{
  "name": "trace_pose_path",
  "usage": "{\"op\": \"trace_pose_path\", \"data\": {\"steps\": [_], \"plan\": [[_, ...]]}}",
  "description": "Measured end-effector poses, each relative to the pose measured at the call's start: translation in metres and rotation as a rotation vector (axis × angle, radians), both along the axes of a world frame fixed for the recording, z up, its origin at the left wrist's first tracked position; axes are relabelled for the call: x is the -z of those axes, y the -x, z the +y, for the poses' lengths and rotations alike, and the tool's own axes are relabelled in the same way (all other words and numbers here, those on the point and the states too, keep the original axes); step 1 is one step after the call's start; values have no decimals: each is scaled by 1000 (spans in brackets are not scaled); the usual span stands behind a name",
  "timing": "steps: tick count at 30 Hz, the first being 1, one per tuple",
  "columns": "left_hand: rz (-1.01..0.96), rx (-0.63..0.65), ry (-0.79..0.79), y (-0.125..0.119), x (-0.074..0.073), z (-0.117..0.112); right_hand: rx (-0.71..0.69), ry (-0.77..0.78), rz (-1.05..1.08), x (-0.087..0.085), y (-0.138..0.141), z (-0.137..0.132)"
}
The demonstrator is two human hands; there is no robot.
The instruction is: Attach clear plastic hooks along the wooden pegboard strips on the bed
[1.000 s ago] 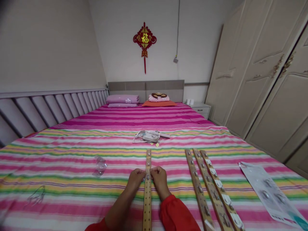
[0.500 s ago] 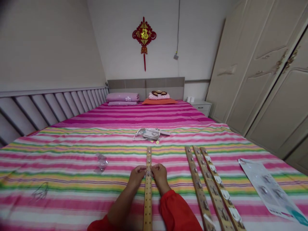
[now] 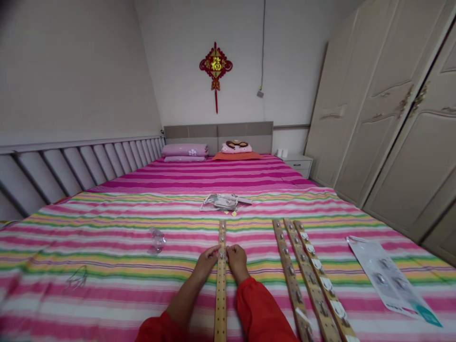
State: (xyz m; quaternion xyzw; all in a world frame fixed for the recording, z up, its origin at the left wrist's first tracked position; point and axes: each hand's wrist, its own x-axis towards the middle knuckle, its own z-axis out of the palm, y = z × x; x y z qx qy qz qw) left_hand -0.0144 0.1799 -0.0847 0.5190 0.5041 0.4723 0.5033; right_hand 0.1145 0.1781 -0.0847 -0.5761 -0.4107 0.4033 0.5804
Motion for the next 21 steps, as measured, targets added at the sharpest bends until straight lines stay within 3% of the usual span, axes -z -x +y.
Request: {"op": "trace_pose_path", "data": {"steps": [5,12,21], "plan": [[14,-3,-12,1,-6,-7,-6,-24,21,2,-1,-16],[-31,-68,-108,1,-3,-25,16,-81,-7,3,-3,-68],[-144,-236,-159,6,-6,-52,-73,-161,18,-16,-1,-101]]}}
